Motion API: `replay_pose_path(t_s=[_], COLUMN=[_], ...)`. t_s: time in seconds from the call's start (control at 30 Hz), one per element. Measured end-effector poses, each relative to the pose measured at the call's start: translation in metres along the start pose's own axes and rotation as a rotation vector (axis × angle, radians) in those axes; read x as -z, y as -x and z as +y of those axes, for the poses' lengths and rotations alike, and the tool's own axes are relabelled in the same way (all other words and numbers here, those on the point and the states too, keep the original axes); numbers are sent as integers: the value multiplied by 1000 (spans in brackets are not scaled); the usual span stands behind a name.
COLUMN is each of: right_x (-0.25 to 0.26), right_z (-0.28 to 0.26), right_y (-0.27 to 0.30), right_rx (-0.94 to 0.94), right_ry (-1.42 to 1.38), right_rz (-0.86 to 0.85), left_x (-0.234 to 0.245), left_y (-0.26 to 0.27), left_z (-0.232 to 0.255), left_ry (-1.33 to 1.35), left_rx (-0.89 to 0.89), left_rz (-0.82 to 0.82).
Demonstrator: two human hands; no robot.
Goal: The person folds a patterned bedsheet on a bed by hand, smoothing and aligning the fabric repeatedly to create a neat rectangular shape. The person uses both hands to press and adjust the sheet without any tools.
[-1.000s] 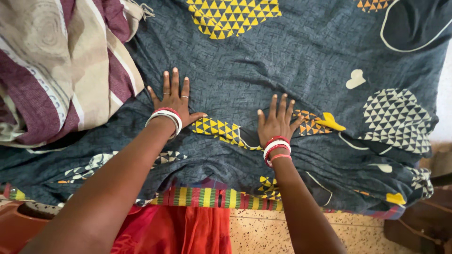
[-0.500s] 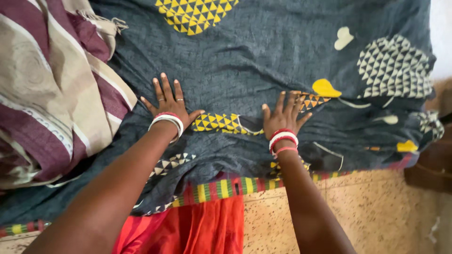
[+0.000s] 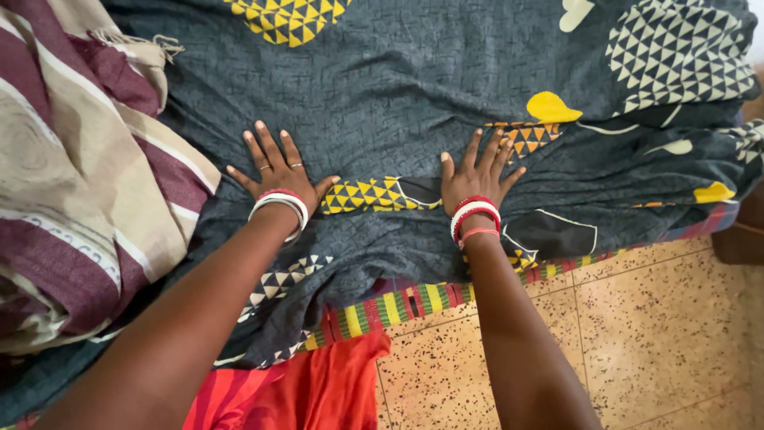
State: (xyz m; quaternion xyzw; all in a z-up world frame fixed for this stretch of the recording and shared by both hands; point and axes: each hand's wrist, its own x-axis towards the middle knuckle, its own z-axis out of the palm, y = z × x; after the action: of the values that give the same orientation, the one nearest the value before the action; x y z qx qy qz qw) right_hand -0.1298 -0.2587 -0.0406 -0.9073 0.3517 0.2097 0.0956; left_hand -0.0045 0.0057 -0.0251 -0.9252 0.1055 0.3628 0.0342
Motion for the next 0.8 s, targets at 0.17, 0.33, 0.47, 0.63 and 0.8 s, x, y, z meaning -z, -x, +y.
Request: replay_pose_path(t_s=[0.17,0.33,0.47,0.63,0.8], right_x=[4,-2,-9,-13,-3], right_z=[0,2,7,9,17], right_y=[2,8,2,-3,-4], right_rx=[0,18,30,46,126], right_ry=[-7,-49,-97,-77,-31], right_rz=[5,-36,-54,-37,-61], left_x=[-3,-5,-10,-15,-15], left_y=[0,-1,-2,-4,-7], left_z=[2,3,3,4,-1], left_ry=[-31,-30,-29,-73,-31], left_rx=[-14,-8,-20,-55,-79], left_rz=[33,20,66,116,115])
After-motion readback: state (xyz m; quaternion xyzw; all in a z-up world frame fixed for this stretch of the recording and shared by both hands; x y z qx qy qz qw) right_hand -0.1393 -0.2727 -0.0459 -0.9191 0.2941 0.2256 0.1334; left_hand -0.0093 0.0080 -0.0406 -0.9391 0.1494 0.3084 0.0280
